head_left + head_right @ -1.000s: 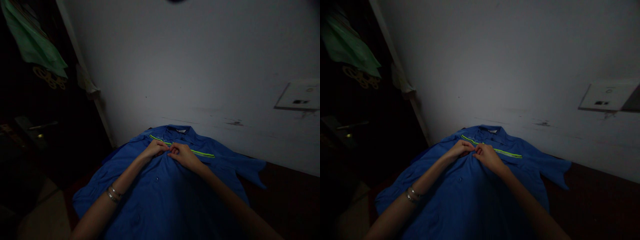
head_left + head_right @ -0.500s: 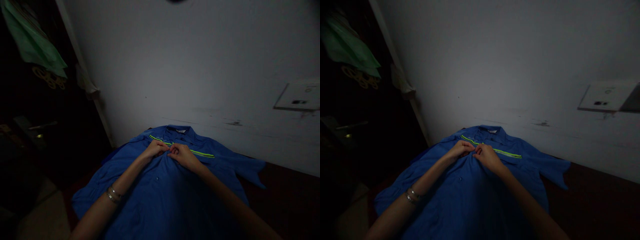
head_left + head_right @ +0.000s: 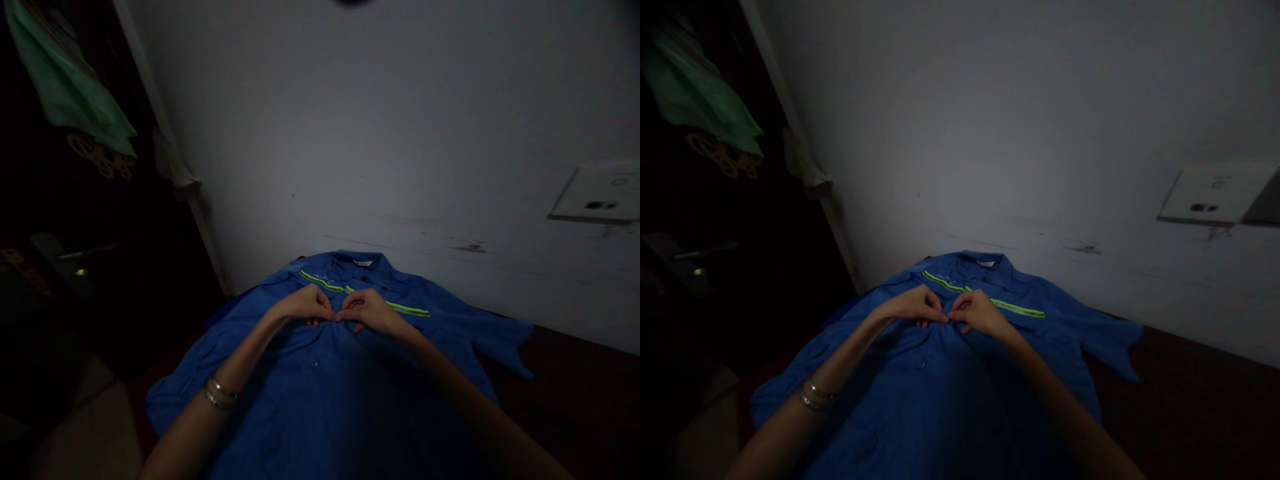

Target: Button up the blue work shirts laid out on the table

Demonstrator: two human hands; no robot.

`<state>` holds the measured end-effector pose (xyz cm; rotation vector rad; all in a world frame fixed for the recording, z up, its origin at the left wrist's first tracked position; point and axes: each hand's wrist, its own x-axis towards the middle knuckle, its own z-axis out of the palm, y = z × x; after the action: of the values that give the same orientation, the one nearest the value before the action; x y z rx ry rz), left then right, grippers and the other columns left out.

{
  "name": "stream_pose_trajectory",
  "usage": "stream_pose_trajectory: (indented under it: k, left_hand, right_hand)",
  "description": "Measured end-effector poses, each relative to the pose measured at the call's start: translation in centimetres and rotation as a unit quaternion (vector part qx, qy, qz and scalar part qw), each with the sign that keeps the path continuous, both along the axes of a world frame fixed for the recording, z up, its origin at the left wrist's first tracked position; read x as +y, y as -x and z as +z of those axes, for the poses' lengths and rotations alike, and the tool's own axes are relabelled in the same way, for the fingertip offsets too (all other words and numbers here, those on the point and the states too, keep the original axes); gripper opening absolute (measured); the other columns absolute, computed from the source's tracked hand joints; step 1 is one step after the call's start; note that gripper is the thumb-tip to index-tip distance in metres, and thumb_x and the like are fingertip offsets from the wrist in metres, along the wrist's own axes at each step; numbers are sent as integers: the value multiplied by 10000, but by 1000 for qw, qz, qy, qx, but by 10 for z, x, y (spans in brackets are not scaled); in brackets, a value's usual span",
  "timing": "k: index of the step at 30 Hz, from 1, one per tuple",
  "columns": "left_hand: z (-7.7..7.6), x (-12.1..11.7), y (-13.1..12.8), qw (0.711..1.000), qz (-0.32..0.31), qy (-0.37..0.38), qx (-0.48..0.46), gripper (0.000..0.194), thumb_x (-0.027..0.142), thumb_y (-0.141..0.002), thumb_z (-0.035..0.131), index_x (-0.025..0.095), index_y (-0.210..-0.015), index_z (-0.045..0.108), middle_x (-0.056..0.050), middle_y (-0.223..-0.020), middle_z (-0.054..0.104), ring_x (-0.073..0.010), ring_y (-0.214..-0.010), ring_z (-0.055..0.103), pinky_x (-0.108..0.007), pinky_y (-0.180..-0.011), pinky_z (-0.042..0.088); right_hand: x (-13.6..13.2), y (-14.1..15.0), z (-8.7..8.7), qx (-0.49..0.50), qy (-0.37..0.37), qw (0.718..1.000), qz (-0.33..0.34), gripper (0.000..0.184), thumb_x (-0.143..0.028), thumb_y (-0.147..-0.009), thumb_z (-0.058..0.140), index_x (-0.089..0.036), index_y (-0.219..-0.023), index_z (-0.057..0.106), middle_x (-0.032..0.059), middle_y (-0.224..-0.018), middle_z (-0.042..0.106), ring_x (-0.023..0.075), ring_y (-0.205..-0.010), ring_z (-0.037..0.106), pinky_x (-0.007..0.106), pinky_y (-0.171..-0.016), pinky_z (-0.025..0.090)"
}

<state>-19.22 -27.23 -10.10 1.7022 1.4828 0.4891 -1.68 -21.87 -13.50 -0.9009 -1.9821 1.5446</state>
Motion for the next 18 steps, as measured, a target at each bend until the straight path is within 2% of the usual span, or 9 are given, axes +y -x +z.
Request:
stream_pose_trajectory:
  k: [7,13,18]
  left_hand:
    - [-17,8,-5,998,0,-44,-43,331,428,-572,658,108,-598,579,46,-445,445,-55,-391,387,-173,-387,279]
    - [-16,11,-3,997,7,-36,-68,254,356,-594,632,109,-588,570,53,-459,433,-53,-419,361,-183,-414,264]
    - [-15,11,-1,997,-18,-39,-70,217,315,-588,627,101,-585,589,47,-470,444,-56,-446,354,-189,-437,247]
  right_hand:
    - [-3,-1,5,9,37,999,-21,133,-194,-612,636,-113,-689,562,-19,-570,524,89,-512,528,211,-415,496]
    - [-4,-1,10,18,52,998,-39,149,-204,-615,657,-107,-677,561,-29,-544,491,77,-496,506,209,-413,499]
    - [-6,-2,11,23,76,996,-47,122,-179,-625,652,-104,-655,561,-13,-543,514,89,-529,530,220,-455,517]
